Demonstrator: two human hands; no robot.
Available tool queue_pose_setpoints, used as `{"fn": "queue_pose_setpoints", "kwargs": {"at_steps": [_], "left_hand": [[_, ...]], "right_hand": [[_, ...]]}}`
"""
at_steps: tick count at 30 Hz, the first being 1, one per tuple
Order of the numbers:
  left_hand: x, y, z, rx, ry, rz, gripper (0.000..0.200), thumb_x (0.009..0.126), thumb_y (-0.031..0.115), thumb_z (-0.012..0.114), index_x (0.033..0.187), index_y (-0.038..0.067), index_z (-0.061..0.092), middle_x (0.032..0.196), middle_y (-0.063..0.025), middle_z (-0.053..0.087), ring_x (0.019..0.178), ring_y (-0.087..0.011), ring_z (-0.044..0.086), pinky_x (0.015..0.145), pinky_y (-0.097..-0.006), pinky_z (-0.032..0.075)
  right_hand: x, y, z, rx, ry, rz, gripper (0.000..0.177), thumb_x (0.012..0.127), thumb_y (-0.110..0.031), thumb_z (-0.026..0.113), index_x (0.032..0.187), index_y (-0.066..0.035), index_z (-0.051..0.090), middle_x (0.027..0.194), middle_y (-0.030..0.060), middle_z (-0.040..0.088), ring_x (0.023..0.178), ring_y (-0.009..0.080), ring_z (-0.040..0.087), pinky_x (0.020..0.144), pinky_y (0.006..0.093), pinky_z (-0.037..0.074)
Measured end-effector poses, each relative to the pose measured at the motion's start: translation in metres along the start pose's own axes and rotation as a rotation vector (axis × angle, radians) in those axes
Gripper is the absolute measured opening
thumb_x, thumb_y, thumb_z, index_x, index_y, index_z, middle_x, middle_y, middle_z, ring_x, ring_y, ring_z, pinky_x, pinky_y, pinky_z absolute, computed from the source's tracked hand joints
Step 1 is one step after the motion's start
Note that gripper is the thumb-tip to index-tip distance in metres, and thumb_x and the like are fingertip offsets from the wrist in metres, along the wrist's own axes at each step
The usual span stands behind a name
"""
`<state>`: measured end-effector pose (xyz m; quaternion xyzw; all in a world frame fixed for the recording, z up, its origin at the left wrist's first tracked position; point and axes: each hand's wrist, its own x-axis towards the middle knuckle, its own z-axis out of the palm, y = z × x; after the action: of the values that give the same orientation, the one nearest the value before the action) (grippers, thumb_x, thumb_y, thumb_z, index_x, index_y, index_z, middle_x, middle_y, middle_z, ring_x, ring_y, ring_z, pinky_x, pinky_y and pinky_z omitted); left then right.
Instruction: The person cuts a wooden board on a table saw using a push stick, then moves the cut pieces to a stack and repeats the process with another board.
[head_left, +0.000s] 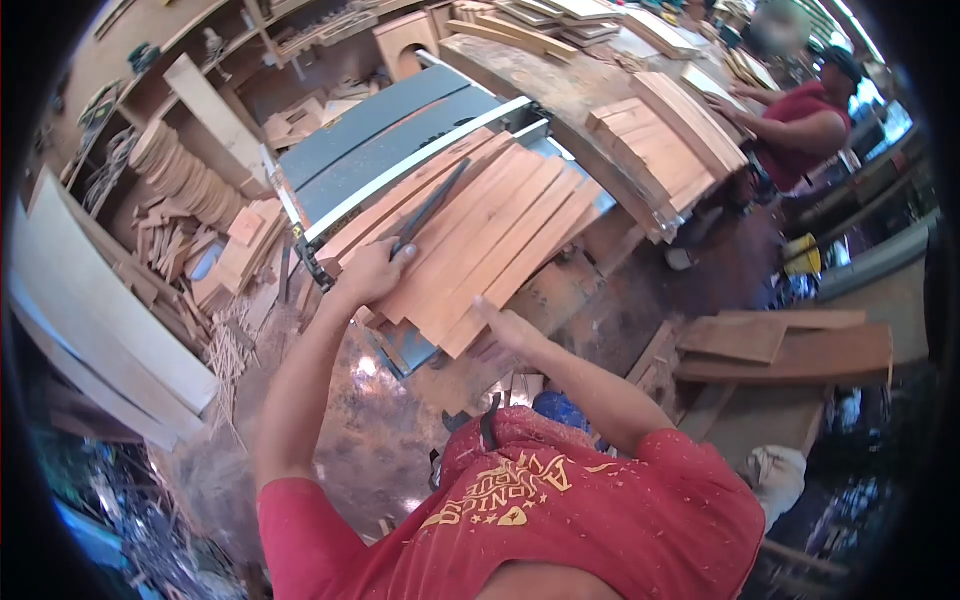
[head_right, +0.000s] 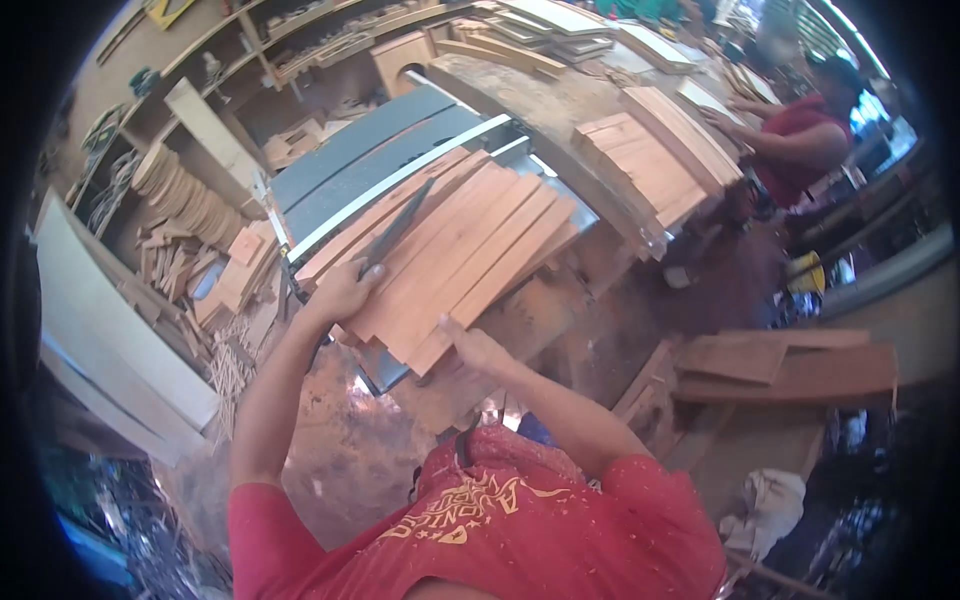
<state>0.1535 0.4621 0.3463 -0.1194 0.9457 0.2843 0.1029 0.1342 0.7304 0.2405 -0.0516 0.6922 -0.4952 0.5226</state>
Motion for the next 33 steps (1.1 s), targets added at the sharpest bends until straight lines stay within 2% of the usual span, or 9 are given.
{"fn": "queue_pose_setpoints", "kwargs": {"at_steps": [4,9,12,15,18,19,21,28,33], "left_hand": [[-0.022,-0.007,-0.012,0.033,0.227,0.042,0.042,0.103,0.039,0.053,0.107,0.0,0.068,0.089,-0.0271,0.07,0.089,-0.0465,0.068,0.081,-0.0498,0.053],[-0.09,-0.021,-0.03,-0.4,0.518,-0.063,0.041,0.105,0.036,0.053,0.116,-0.002,0.065,0.088,-0.0143,0.074,0.069,-0.0189,0.069,0.064,-0.0341,0.053],[-0.155,-0.026,-0.025,-0.622,0.739,-0.14,0.041,0.108,0.036,0.05,0.115,-0.002,0.065,0.089,-0.0068,0.073,0.06,-0.0096,0.063,0.054,-0.0255,0.048],[-0.233,-0.056,0.019,-0.796,0.879,-0.427,0.045,0.108,0.04,0.049,0.121,-0.002,0.06,0.095,-0.0109,0.072,0.057,-0.0121,0.06,0.051,-0.026,0.048],[-0.306,-0.083,0.09,-0.989,0.965,-0.633,0.048,0.109,0.041,0.047,0.124,-0.004,0.055,0.095,-0.0147,0.069,0.056,-0.0145,0.058,0.049,-0.0292,0.05],[-0.317,-0.089,0.112,-1.028,0.998,-0.669,0.048,0.109,0.041,0.046,0.124,-0.004,0.054,0.095,-0.015,0.069,0.057,-0.0148,0.058,0.048,-0.0297,0.05],[-0.344,-0.076,0.143,-1.098,1.043,-0.761,0.048,0.109,0.04,0.046,0.125,-0.005,0.052,0.096,-0.0156,0.068,0.057,-0.0154,0.059,0.048,-0.0308,0.051],[-0.354,-0.02,0.155,-1.021,0.975,-0.558,0.049,0.109,0.039,0.047,0.124,-0.007,0.053,0.098,-0.0167,0.069,0.059,-0.0154,0.06,0.048,-0.0307,0.051],[-0.368,-0.023,0.139,-1.142,1.114,-0.476,0.048,0.109,0.038,0.046,0.125,-0.007,0.052,0.096,-0.0161,0.068,0.062,-0.0163,0.061,0.05,-0.0309,0.052]], "right_hand": [[-0.007,-0.046,-0.001,-0.147,0.073,0.139,0.12,0.087,-0.091,0.022,0.116,0.018,0.061,0.091,0.0334,0.072,0.092,0.0425,0.073,0.085,0.0478,0.058],[-0.007,-0.053,-0.011,-0.315,0.006,0.168,0.124,0.083,-0.094,0.02,0.112,0.018,0.064,0.089,0.0313,0.073,0.09,0.0407,0.074,0.084,0.0466,0.057],[-0.008,-0.037,-0.023,-0.189,-0.007,0.054,0.121,0.085,-0.093,0.025,0.125,0.017,0.057,0.096,0.032,0.072,0.091,0.0416,0.073,0.082,0.0487,0.057],[-0.017,-0.018,-0.035,0.034,0.144,0.014,0.122,0.084,-0.092,0.034,0.14,0.016,0.045,0.113,0.0365,0.067,0.095,0.0453,0.072,0.08,0.0517,0.058],[0.003,-0.033,-0.041,0.051,0.044,0.045,0.127,0.081,-0.091,0.042,0.147,0.017,0.033,0.126,0.041,0.058,0.1,0.0501,0.069,0.081,0.0553,0.058],[0.004,-0.035,-0.043,0.031,0.0,0.018,0.131,0.081,-0.091,0.044,0.149,0.02,0.024,0.133,0.0461,0.049,0.114,0.0555,0.061,0.086,0.059,0.056],[0.001,-0.03,-0.05,0.041,-0.071,0.014,0.13,0.081,-0.088,0.05,0.15,0.019,0.022,0.136,0.0426,0.05,0.111,0.0542,0.063,0.086,0.0585,0.056],[-0.012,0.002,-0.048,0.178,-0.072,-0.143,0.128,0.079,-0.085,0.059,0.15,0.017,0.025,0.138,0.0366,0.051,0.105,0.048,0.066,0.086,0.0553,0.056],[-0.026,0.019,-0.034,0.206,0.162,-0.21,0.091,0.091,-0.066,0.063,0.14,0.009,0.043,0.123,0.0271,0.061,0.1,0.0359,0.068,0.083,0.0478,0.057]]}}
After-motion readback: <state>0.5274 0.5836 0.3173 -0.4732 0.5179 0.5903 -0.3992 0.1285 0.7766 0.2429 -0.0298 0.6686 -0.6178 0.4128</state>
